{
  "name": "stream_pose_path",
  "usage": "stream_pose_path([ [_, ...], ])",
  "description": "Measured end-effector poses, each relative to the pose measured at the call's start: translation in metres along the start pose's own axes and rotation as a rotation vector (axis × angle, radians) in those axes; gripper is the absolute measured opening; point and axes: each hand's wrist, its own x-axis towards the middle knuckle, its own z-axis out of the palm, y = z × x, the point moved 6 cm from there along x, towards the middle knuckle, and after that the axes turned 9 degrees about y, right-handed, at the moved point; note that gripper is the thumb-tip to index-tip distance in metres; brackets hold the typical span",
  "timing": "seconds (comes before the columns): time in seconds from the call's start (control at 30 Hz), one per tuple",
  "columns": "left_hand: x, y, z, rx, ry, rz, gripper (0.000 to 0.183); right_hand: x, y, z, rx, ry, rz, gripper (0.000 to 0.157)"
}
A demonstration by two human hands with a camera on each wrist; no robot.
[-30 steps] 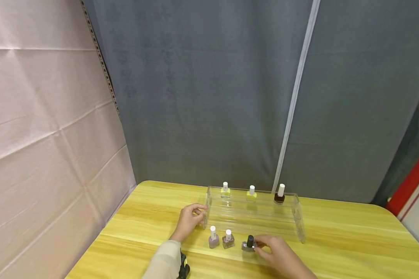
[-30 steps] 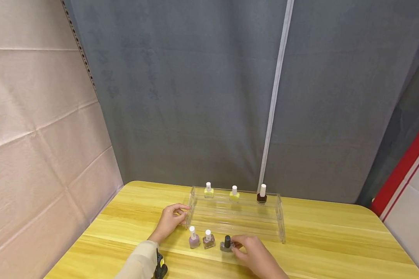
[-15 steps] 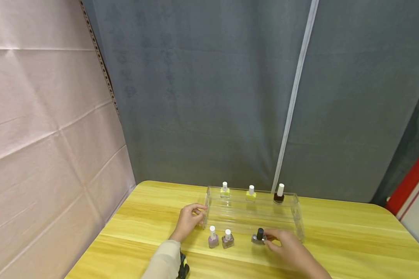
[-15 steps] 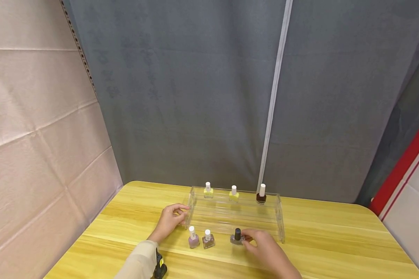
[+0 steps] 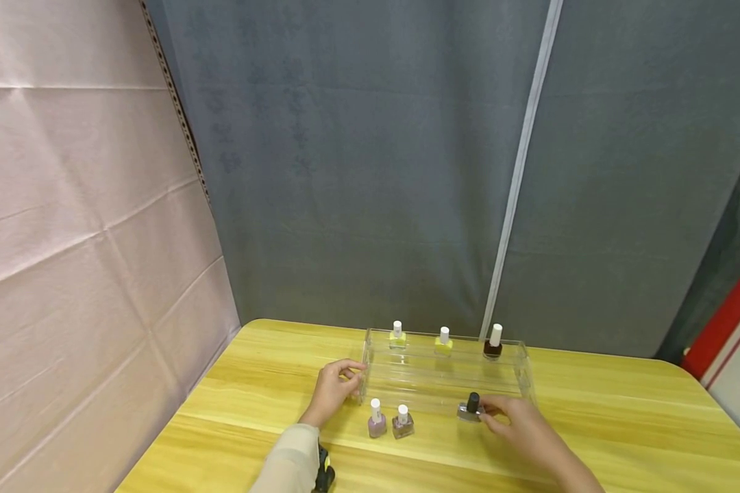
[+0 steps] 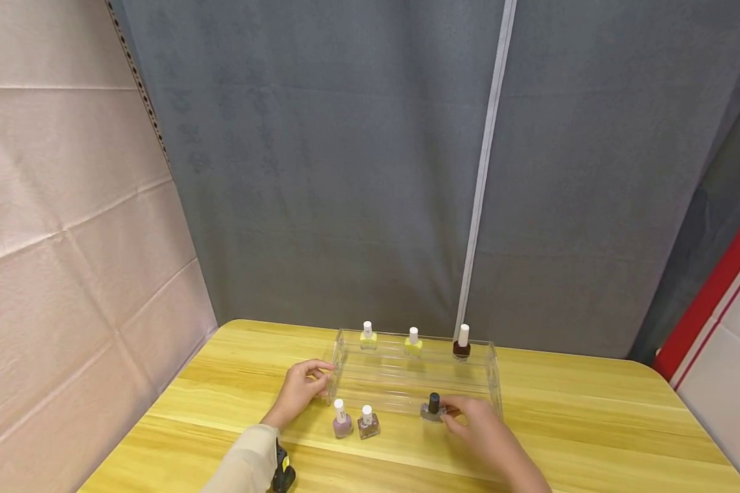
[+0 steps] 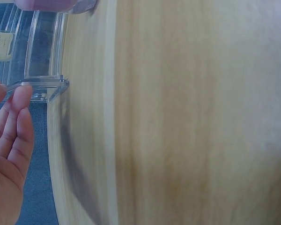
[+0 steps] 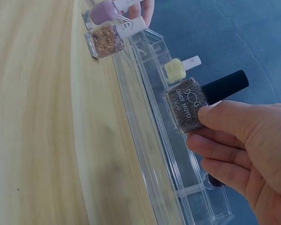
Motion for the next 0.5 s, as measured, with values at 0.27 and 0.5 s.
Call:
stream_pose_path([
  [0.27, -0.008, 0.030, -0.005, -0.034, -0.004, 0.007, 0.018, 0.002, 0.005, -0.012, -0.034, 0.055, -0.047, 0.021],
  [0.5, -0.013, 0.045, -0.008, -0.031, -0.013, 0.003, 0.019, 0.005, 0.010, -0.022, -0.059, 0.117, -0.062, 0.019],
])
